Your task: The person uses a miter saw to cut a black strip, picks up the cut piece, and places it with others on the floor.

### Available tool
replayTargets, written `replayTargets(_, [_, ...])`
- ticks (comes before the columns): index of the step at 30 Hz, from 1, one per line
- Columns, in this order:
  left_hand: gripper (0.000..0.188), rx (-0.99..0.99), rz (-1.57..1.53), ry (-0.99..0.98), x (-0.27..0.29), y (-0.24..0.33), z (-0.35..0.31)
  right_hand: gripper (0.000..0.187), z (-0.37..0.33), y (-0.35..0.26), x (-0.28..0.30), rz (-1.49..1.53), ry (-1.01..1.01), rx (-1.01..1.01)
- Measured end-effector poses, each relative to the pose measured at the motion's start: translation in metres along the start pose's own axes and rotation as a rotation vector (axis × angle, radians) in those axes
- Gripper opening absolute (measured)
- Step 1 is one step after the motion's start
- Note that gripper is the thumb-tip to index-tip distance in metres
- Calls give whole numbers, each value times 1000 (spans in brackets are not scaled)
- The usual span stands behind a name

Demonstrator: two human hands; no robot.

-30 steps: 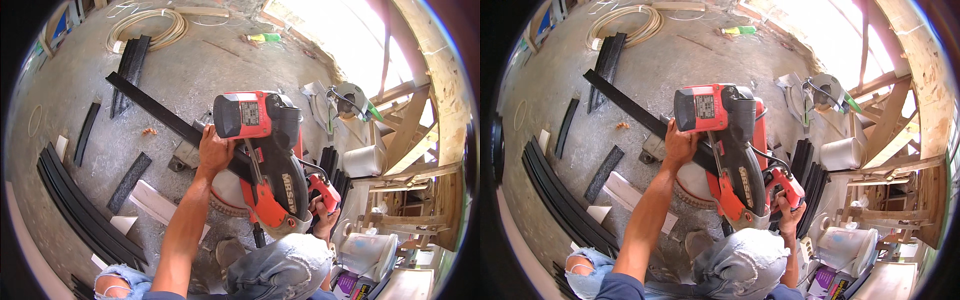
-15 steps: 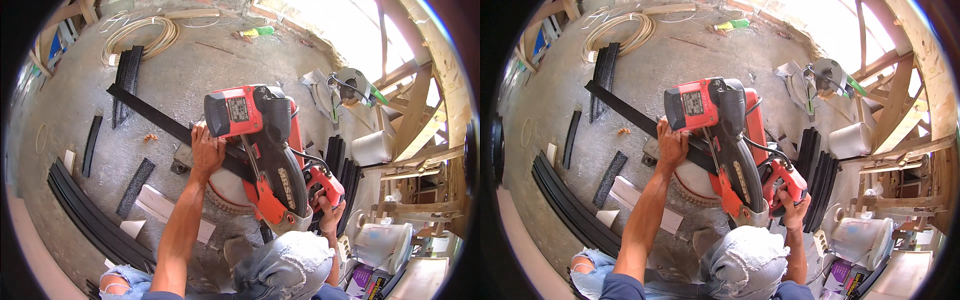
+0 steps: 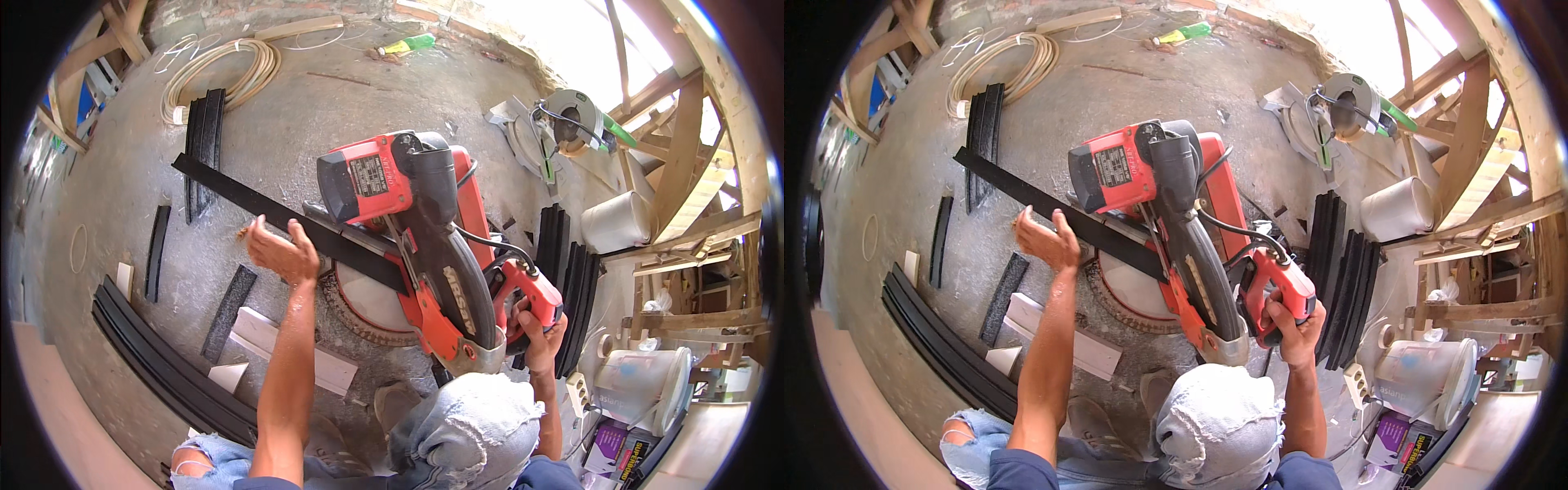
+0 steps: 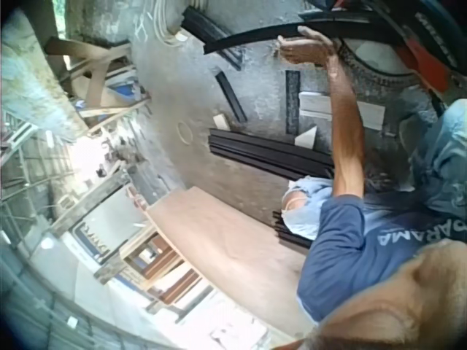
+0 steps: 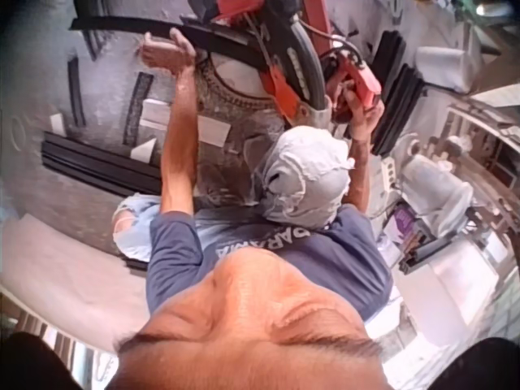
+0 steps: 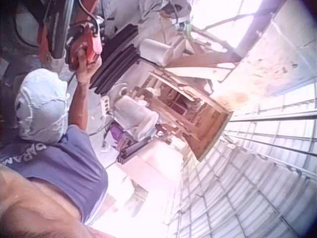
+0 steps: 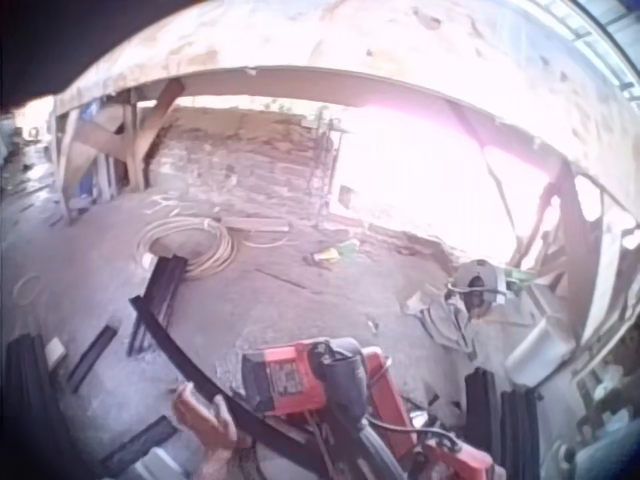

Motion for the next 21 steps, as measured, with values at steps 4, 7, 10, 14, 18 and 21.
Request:
replayTargets(4, [64, 432, 101, -243, -34, -54, 4, 11, 0, -4, 4, -4, 6, 2])
replayTargets(7, [58, 615, -46, -346, -57, -74, 7, 11, 0, -5, 7, -7, -8, 12])
replayTargets(10, [52, 756, -379, -255, -72, -96, 6, 23, 1, -2, 5, -63, -15, -14])
replayTargets(14, [44, 799, -467, -142, -65, -139, 24, 20, 2, 0, 3, -42, -11, -21])
replayTargets(18, [38, 723, -691, -10, -19, -163, 92, 13, 2, 4, 4, 9, 3, -39])
replayTargets(21, [37, 834, -835, -11, 24, -141, 137, 16, 1, 5, 13, 1, 38, -29])
Point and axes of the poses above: each hand's wrist, its own z-axis towards the middle knuckle, its own x-axis out of the back of the hand, y = z × x, the point moved 8 cm from there along z, towards the middle knuckle, and after that the axes turned 9 degrees about -x, right-handed, at the moved point
